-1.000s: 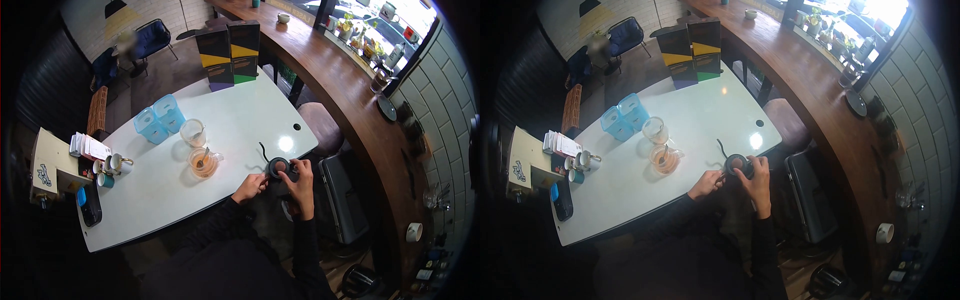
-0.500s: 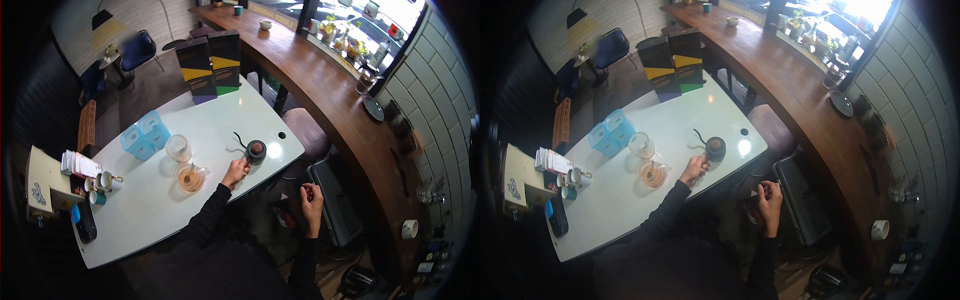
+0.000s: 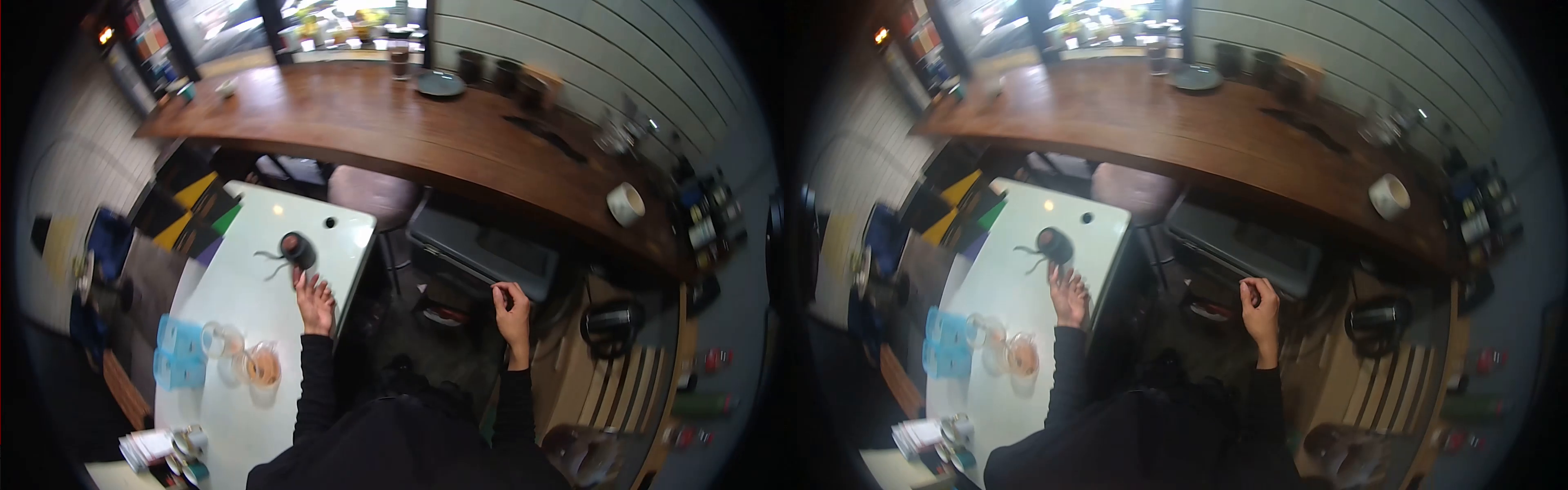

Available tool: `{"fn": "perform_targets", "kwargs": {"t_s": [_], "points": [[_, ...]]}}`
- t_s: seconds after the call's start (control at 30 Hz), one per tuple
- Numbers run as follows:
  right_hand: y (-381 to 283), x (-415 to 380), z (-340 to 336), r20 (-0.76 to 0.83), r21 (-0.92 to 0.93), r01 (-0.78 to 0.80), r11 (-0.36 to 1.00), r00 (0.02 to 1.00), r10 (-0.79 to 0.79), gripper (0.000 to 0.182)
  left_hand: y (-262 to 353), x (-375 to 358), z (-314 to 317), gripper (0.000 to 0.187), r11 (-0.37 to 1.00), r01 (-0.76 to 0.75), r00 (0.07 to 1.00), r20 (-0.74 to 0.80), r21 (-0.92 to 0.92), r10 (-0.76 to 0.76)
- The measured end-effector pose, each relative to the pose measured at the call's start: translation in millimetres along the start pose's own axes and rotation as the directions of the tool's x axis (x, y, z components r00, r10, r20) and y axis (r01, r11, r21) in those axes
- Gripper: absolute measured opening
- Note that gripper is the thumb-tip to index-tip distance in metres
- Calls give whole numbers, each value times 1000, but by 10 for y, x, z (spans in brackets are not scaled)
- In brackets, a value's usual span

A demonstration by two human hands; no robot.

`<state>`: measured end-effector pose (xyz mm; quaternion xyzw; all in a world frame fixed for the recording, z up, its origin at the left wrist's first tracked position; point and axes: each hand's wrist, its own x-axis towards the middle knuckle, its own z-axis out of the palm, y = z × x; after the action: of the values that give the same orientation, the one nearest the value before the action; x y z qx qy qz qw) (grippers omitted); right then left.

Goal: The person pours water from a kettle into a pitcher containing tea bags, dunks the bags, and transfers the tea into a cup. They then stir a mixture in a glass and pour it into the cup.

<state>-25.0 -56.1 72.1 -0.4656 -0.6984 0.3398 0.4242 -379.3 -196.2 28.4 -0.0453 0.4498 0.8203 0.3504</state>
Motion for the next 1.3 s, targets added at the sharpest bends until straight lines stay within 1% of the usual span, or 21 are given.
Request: {"fn": "perform_targets", "kwargs": {"t_s": [0.07,0.1,0.2,0.27,0.33,0.4,0.43,0.5,0.53,0.6,0.67,0.73,0.8,0.83,0.87,0.93,1.07,1.1,1.23,1.27,1.3], "points": [[102,-163,-260,-116,-10,-42,999,992,40,8,-385,176,-279,38,996,76,987,141,47,-82],[138,-249,-392,-173,-10,-64,998,983,61,8,-437,113,-233,33,994,45,974,218,96,-65],[386,-537,-777,-314,-6,-124,992,942,116,7,-599,-112,187,27,983,143,906,384,112,-175],[500,-738,-1022,-438,0,-155,988,888,140,8,-712,-350,552,24,954,126,829,500,270,-251],[642,-932,-1285,-548,8,-240,971,811,205,9,-915,-508,813,23,924,194,700,614,330,-366],[797,-1086,-1559,-699,18,-329,944,671,247,9,-1190,-707,1012,23,874,230,588,655,427,-475],[934,-1164,-1705,-721,23,-341,940,646,252,9,-1315,-866,1132,24,845,251,539,657,472,-527],[1222,-1287,-1996,-845,42,-327,944,493,208,15,-1561,-1202,1281,24,779,230,393,677,583,-622],[1377,-1305,-2102,-859,42,-335,941,469,206,15,-1696,-1342,1327,24,750,237,330,675,617,-660],[1626,-1315,-2358,-907,82,-388,918,354,230,22,-1953,-1594,1380,21,689,249,216,655,680,-724],[1753,-1244,-2501,-912,141,-429,892,294,286,35,-2094,-1876,1460,19,652,230,140,639,722,-756],[1657,-1138,-2612,-863,154,-492,857,355,359,39,-2267,-2042,1481,19,615,209,104,608,760,-787],[2285,-1078,-2657,-823,167,-397,903,448,349,39,-2416,-2141,1477,19,609,188,76,606,771,-792],[2257,-1008,-2677,-810,234,-465,854,392,436,33,-2468,-2179,1477,20,599,175,85,594,781,-800],[2223,-945,-2699,-814,236,-457,858,390,432,33,-2515,-2204,1485,20,591,163,94,584,790,-806],[2018,-868,-2764,-757,331,-540,774,338,560,22,-2593,-2245,1470,21,595,136,111,584,792,-804],[2323,-862,-2858,-634,422,-506,753,429,643,17,-2706,-2226,1473,21,552,163,155,532,818,-833],[2371,-880,-2889,-628,384,-502,775,474,618,14,-2739,-2202,1507,21,524,157,150,505,837,-850],[2426,-876,-2835,-748,257,-461,849,462,477,18,-3020,-1930,1723,21,447,117,94,439,887,-894],[2446,-856,-2807,-758,258,-467,846,445,476,18,-3124,-1855,1781,21,411,89,75,406,907,-911],[2326,-817,-2725,-840,192,-506,841,358,408,19,-3201,-1781,1830,21,395,88,58,391,915,-919]]}}
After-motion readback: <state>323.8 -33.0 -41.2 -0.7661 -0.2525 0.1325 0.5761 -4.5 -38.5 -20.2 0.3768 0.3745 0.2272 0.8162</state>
